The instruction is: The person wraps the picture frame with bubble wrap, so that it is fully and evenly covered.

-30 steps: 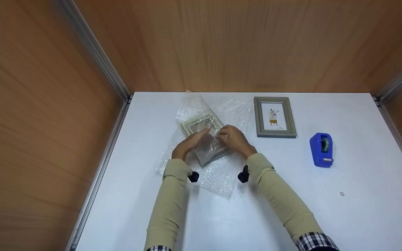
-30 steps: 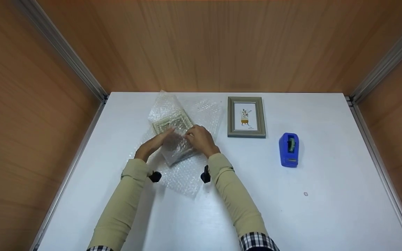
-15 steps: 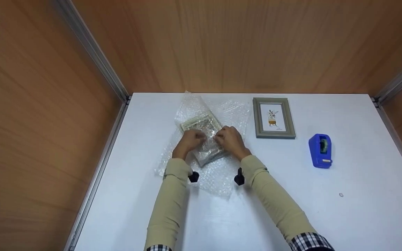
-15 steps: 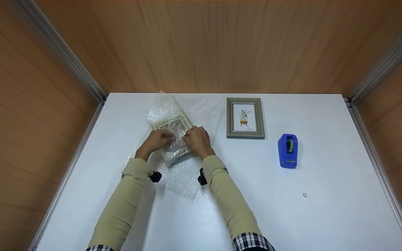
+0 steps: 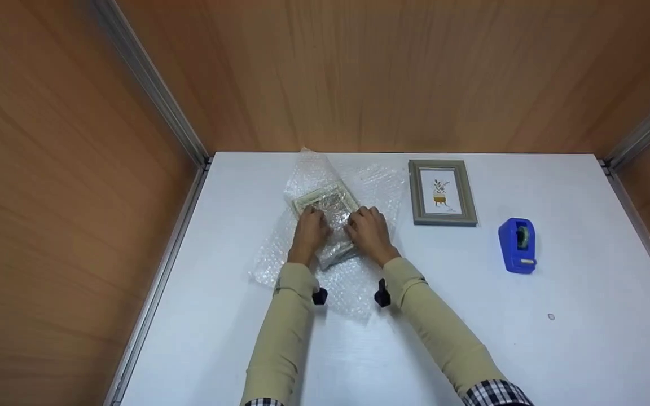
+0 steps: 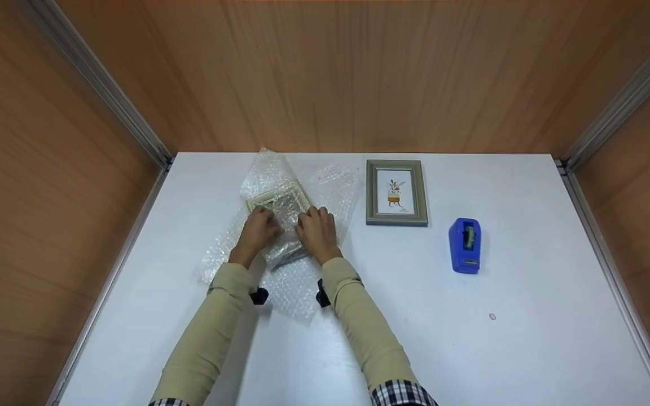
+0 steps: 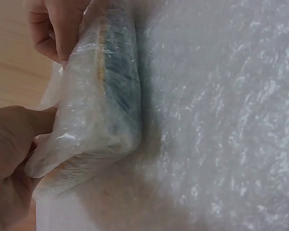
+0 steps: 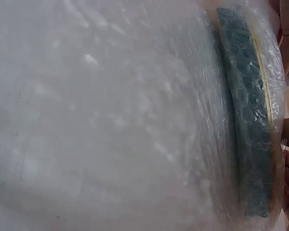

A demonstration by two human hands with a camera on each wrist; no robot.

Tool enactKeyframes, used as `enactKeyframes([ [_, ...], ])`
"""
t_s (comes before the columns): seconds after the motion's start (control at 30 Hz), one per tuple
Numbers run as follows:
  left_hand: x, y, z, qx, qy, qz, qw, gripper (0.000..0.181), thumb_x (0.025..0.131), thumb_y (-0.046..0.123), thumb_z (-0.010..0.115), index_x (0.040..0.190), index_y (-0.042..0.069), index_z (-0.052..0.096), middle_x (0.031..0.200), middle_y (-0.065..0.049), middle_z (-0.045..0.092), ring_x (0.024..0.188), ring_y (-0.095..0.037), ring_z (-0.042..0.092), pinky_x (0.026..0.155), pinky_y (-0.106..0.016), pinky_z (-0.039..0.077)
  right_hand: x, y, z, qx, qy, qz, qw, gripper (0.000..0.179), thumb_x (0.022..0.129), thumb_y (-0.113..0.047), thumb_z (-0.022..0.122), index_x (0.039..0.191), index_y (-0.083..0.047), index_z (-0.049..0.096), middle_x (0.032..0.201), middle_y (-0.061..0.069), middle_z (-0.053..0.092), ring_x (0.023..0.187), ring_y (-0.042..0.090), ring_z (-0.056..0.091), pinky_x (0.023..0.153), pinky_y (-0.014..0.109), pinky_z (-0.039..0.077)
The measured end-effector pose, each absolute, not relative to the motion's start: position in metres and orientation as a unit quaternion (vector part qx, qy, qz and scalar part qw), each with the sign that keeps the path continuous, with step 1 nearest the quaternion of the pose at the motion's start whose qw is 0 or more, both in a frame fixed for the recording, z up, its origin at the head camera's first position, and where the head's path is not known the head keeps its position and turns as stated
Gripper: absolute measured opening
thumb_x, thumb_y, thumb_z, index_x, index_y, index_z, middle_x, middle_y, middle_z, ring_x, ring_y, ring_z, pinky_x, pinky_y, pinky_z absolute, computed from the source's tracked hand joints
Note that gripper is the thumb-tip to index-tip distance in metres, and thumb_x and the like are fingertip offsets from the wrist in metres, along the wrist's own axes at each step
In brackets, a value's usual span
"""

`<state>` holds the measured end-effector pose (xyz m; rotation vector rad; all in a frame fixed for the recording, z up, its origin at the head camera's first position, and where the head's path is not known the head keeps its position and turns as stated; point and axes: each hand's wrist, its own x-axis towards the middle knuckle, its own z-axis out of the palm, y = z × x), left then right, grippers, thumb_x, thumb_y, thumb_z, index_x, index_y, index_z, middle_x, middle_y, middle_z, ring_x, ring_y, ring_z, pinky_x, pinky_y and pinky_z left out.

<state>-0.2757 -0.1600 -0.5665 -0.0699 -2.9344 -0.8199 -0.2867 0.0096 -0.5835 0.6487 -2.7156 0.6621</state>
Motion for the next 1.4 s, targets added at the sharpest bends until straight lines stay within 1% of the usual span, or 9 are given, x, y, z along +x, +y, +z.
enactKeyframes([
  [0.13,-0.278,-0.157,-0.569,-0.009,-0.965,-0.259,0.053,0.032,0.079,0.008,0.076,0.102,-0.004,0.057,0.110,-0.019,0.057,0.104,-0.033,0.058,0.092,-0.041,0.049,-0.281,0.007,-0.583,0.233,-0.933,0.233,0.146,0.014,0.088,-0.019,0.067,0.098,-0.010,0.068,0.094,0.009,0.062,0.090,0.030,0.055,0.077,0.046,0.046],
  [0.33,-0.281,-0.154,-0.569,-0.004,-0.966,-0.254,0.053,0.051,0.078,0.007,0.077,0.119,-0.005,0.050,0.117,-0.023,0.055,0.111,-0.036,0.056,0.098,-0.042,0.047,-0.275,0.006,-0.580,0.283,-0.921,0.252,0.090,0.017,0.088,-0.023,0.065,0.100,-0.015,0.074,0.112,0.008,0.063,0.105,0.029,0.054,0.089,0.051,0.043],
  [0.43,-0.280,-0.152,-0.569,-0.014,-0.973,-0.219,0.071,0.054,0.078,0.009,0.077,0.121,-0.005,0.049,0.117,-0.023,0.053,0.110,-0.037,0.055,0.095,-0.043,0.048,-0.274,0.008,-0.578,0.295,-0.922,0.241,0.068,0.019,0.090,-0.024,0.062,0.103,-0.016,0.074,0.118,0.010,0.062,0.110,0.030,0.053,0.091,0.052,0.043],
  [0.63,-0.281,-0.160,-0.571,0.017,-0.986,-0.123,0.114,0.061,0.075,0.036,0.081,0.117,0.002,0.052,0.115,-0.019,0.054,0.107,-0.035,0.050,0.085,-0.046,0.046,-0.273,0.011,-0.574,0.306,-0.925,0.217,0.053,0.028,0.094,-0.034,0.059,0.113,-0.018,0.071,0.127,0.014,0.059,0.116,0.034,0.051,0.094,0.054,0.042],
  [0.77,-0.285,-0.171,-0.569,0.039,-0.981,-0.154,0.108,0.055,0.082,0.035,0.075,0.117,-0.001,0.053,0.117,-0.020,0.052,0.109,-0.036,0.047,0.089,-0.047,0.044,-0.272,0.009,-0.572,0.307,-0.927,0.209,0.043,0.031,0.094,-0.038,0.057,0.117,-0.022,0.070,0.129,0.014,0.057,0.117,0.034,0.049,0.095,0.053,0.041],
  [1.0,-0.299,-0.199,-0.560,0.050,-0.969,-0.221,0.097,0.037,0.098,0.022,0.053,0.127,-0.001,0.053,0.120,-0.022,0.054,0.111,-0.038,0.048,0.095,-0.046,0.042,-0.270,0.003,-0.570,0.304,-0.931,0.201,0.024,0.031,0.096,-0.038,0.055,0.119,-0.023,0.069,0.132,0.015,0.055,0.118,0.035,0.048,0.097,0.053,0.040],
  [1.1,-0.305,-0.212,-0.556,0.075,-0.963,-0.248,0.079,0.036,0.100,0.021,0.048,0.129,0.000,0.052,0.123,-0.022,0.053,0.115,-0.037,0.048,0.097,-0.046,0.042,-0.268,0.003,-0.569,0.300,-0.933,0.200,0.013,0.032,0.096,-0.039,0.054,0.119,-0.023,0.069,0.133,0.015,0.054,0.119,0.034,0.047,0.099,0.053,0.038],
  [1.2,-0.311,-0.222,-0.552,0.107,-0.951,-0.286,0.043,0.038,0.101,0.021,0.045,0.134,0.001,0.048,0.130,-0.022,0.049,0.124,-0.037,0.044,0.103,-0.046,0.040,-0.267,0.003,-0.569,0.302,-0.933,0.198,0.008,0.032,0.095,-0.039,0.055,0.119,-0.022,0.069,0.132,0.014,0.054,0.119,0.034,0.046,0.099,0.053,0.038],
  [1.4,-0.326,-0.232,-0.551,0.124,-0.922,-0.365,-0.041,0.054,0.102,0.025,0.039,0.149,0.003,0.026,0.150,-0.023,0.031,0.141,-0.037,0.026,0.117,-0.044,0.025,-0.266,0.002,-0.569,0.309,-0.930,0.200,0.015,0.031,0.094,-0.038,0.057,0.117,-0.022,0.070,0.131,0.015,0.056,0.117,0.035,0.048,0.097,0.053,0.039],
])
